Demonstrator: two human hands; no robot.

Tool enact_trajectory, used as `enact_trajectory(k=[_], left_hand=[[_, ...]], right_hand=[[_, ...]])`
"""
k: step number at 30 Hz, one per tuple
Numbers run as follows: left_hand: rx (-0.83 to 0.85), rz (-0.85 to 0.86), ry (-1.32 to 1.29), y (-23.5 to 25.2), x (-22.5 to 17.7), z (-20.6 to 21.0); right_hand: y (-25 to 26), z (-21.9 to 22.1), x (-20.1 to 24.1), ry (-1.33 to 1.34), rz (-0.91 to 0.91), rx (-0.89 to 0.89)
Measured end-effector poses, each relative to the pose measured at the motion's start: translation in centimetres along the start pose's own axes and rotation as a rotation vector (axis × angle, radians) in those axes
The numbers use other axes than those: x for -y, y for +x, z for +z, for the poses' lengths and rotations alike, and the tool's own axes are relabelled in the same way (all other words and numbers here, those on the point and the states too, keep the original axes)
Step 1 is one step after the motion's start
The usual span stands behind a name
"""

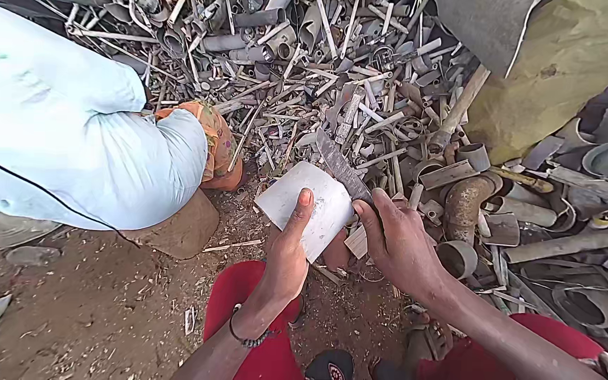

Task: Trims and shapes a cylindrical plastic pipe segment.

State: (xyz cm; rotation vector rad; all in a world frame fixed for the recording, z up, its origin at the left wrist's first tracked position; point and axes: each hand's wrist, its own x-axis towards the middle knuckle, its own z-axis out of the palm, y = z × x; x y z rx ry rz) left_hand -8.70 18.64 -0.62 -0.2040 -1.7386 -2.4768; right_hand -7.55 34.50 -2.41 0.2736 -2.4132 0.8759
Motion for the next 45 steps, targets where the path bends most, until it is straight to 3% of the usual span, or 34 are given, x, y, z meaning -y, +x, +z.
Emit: enact_trajectory(k=[6,11,16,21,26,31,36,43,45], left_hand=[[-0.009,-0.033,-0.061,0.2,-0.2,0.3],[0.09,0.026,-0.019,0.6,0.4,-0.6],[-0.108,0.002,-0.047,0.5,0.2,-0.1],[0.02,0.035,-0.176,1.0,0.0,-0.4],[0.001,-0.014,-0.142,0.9,0.0,-0.5],[0.052,-0.036,-0.024,0.3,-0.7,-0.4],[0.2,-0.058,0.063,0.4,-0.1,-0.3],[0.204,-0.118,0.088,1.1,0.9,-0.6],[0.198,-0.134,0.09,0.8,0.7,-0.5]], right_hand=[[0.5,0.3,0.4,-0.055,-0.119,-0.119],[-0.5,1.7,1.1,-0.279,-0.257,-0.058],[0.3,1.7,0.3,-0.257,-0.173,-0.036],[-0.3,2.1,1.4,-0.248,-0.32,-0.097],[0.3,1.1,0.1,-0.205,-0.171,-0.044],[0.3,0.0,0.0,0.053,-0.117,0.02],[-1.0,1.1,0.9,0.343,0.111,0.183],[-1.7,0.4,2.1,0.378,0.09,0.37],[-1.0,0.1,1.9,0.436,0.171,0.392]])
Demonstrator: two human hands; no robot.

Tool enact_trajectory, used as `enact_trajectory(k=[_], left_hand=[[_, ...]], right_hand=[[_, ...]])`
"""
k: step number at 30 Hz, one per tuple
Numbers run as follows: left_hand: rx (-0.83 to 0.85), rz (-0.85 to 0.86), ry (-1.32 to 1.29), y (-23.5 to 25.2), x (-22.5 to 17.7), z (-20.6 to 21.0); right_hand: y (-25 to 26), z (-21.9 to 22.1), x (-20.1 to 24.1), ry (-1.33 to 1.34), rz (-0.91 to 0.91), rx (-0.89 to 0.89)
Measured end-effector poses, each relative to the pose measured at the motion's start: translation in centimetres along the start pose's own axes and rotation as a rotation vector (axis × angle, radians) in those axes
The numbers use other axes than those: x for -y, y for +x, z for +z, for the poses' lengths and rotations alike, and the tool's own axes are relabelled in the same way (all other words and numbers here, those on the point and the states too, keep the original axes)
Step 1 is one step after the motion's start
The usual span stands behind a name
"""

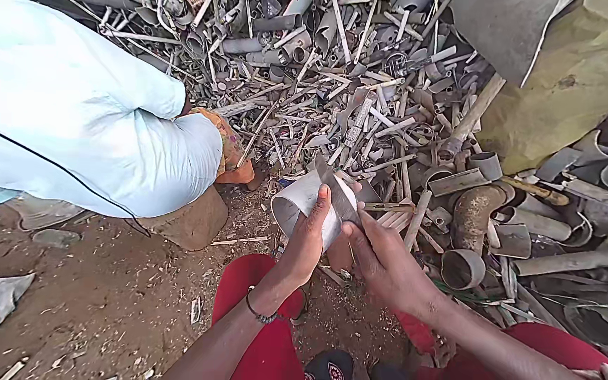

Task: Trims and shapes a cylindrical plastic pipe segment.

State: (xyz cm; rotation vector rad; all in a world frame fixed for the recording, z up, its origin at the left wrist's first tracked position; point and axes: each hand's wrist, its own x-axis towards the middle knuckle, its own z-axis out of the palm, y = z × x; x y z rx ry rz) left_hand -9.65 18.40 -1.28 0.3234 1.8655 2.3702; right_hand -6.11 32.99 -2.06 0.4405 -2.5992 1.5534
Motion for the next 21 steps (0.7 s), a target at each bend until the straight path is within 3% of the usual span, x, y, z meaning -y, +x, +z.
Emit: enact_trajectory(k=[4,8,13,18,21], left_hand=[[-0.019,-0.005,-0.001,-0.6,0.2,1.2],[0.011,0.034,0.001,-0.3,1.0,1.1],[-0.072,-0.082,0.124,-1.1,0.4,2.1],[0.013,-0.051,-0.066,0.0,0.6,1.5],[0.031,-0.001,-0.003,-0.1,0.6,1.6]], right_hand=[[0.1,0.2,0.3,0.097,0.075,-0.065],[-1.0,1.1,1.0,0.062,0.059,0.005],[0.1,-1.0,0.0,-0.01,0.131,-0.051],[-2.8,2.1,1.0,-0.098,-0.072,-0.006],[-1.4,0.1,0.6,-0.046,0.012,-0.032]])
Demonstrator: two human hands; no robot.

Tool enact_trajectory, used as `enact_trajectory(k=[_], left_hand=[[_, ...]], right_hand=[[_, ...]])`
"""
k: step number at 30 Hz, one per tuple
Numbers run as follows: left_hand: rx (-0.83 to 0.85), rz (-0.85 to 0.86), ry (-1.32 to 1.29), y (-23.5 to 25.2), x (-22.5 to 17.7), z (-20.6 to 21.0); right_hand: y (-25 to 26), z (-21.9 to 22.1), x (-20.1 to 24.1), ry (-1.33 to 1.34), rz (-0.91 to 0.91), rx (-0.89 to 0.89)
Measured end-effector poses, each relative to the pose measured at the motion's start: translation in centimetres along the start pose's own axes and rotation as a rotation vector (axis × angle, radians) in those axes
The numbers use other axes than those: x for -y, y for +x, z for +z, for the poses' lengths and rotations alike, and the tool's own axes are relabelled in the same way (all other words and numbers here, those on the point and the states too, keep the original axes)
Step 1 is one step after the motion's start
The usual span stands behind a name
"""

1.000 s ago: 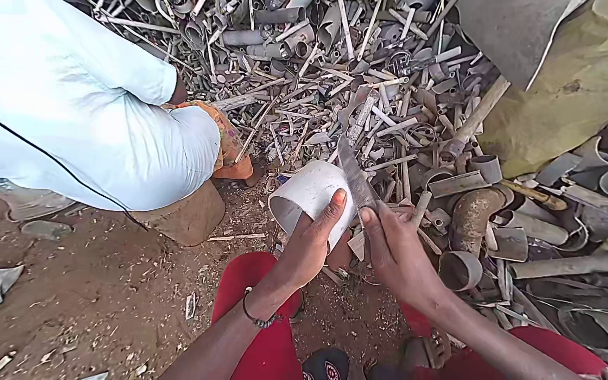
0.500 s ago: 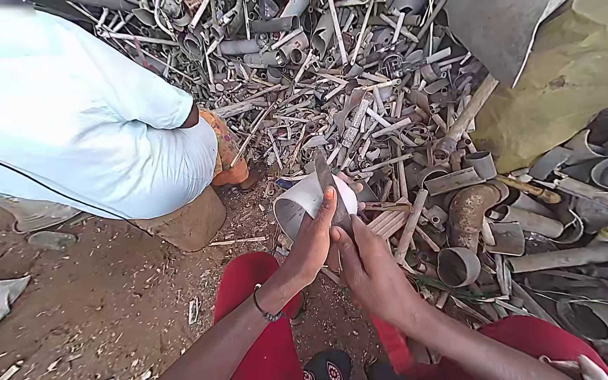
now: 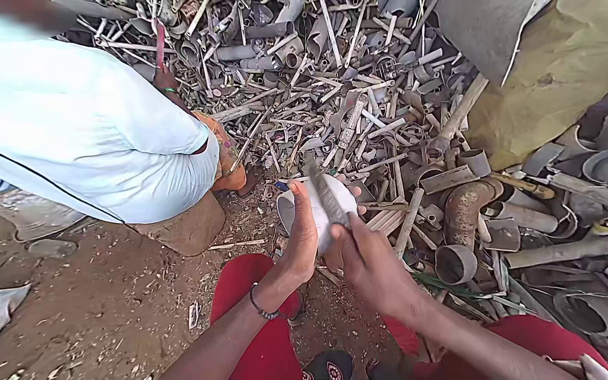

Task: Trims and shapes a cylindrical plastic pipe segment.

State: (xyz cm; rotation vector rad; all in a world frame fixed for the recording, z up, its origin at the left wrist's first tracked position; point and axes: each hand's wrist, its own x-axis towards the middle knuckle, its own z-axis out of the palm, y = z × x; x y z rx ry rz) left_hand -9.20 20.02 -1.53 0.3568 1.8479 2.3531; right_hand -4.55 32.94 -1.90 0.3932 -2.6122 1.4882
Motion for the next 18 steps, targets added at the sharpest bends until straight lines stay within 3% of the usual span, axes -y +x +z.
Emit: enact_trajectory(k=[3,7,10,14,18], left_hand=[[-0.026,0.043,0.095,-0.9,0.1,0.2],[0.054,0.034,-0.085,-0.1,0.3,-0.1],[0.083,0.039,-0.16,-0.1,0.0,-0.3],[-0.02,0.025,-0.191,-0.4,-0.5,-0.1],[-0.083,-0.002,-0.267,0.3,-1.0,-0.7]], right_hand=[[0.6,-0.9,-0.4,-0.007,0.024,-0.069],[-1.7,1.7,0.3,-0.145,-0.173,-0.057],[-0.7,0.5,-0.3,-0.142,-0.191,-0.097],[0.2,0.2,-1.2,-0.204,-0.169,-0.199],[-0.6,2.0,-1.0,-0.238,-0.202,-0.112]])
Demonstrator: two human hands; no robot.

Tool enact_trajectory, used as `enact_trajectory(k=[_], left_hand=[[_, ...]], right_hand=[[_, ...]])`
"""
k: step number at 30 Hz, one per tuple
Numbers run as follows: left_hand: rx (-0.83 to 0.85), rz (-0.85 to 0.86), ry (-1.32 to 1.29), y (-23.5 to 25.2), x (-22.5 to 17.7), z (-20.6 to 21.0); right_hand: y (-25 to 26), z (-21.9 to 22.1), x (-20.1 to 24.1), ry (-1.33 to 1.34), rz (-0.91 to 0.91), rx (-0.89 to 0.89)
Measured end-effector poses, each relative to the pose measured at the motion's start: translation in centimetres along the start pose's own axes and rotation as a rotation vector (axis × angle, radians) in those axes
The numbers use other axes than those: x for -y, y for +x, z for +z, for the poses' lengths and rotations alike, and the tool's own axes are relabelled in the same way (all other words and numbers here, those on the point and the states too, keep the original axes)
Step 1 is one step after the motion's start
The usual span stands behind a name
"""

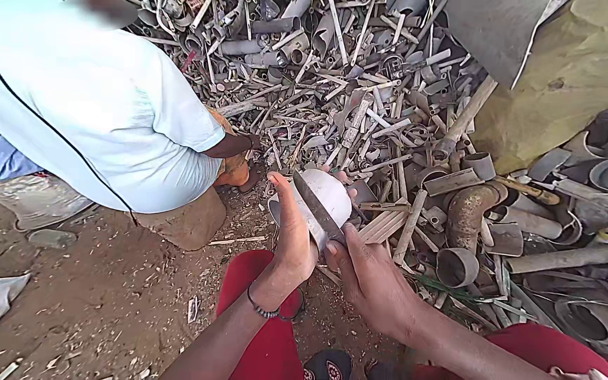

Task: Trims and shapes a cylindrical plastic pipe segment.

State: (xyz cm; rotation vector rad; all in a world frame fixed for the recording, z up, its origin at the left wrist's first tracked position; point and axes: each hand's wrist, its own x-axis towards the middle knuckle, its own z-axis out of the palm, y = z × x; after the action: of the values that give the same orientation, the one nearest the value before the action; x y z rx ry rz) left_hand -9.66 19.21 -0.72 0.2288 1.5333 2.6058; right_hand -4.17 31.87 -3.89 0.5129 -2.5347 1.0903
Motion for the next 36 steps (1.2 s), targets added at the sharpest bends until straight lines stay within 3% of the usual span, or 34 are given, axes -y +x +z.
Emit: enact_trajectory(k=[4,8,12,14,17,22,24,29,32,36], left_hand=[[-0.077,0.014,0.037,-0.4,0.1,0.5],[-0.107,0.014,-0.015,0.3,0.0,-0.2],[-0.13,0.034,0.027,-0.5,-0.4,0.3],[-0.129,0.046,0.024,-0.4,-0.4,0.2],[-0.166,0.015,-0.024,0.5,-1.1,-0.6],[0.145,0.335,0.193,-0.3,-1.1,-1.3],[0.229,0.273,0.07,-0.5,-1.6,-1.7],[0.236,0.026,-0.162,-0.3,-1.9,-2.1],[0.085,-0.025,-0.233,-0.4,-2.3,-1.4],[0.056,-0.072,-0.32,0.1,-2.3,-1.4]], right_hand=[[1.3,-0.4,-0.8,0.007,0.097,-0.041],[0.2,1.1,0.7,0.114,0.007,0.064],[2.4,-0.3,-1.0,0.18,0.167,0.019],[1.7,0.8,-0.7,0.134,0.105,-0.039],[0.3,2.1,0.4,0.14,-0.035,0.048],[2.3,-0.9,-1.6,0.384,0.072,-0.128],[2.9,-2.4,-1.7,0.356,0.051,-0.181],[2.2,-2.1,-1.5,-0.01,-0.096,-0.186],[2.4,-1.7,-2.0,-0.083,-0.067,-0.222],[2.1,0.0,-1.7,-0.094,-0.063,-0.2]])
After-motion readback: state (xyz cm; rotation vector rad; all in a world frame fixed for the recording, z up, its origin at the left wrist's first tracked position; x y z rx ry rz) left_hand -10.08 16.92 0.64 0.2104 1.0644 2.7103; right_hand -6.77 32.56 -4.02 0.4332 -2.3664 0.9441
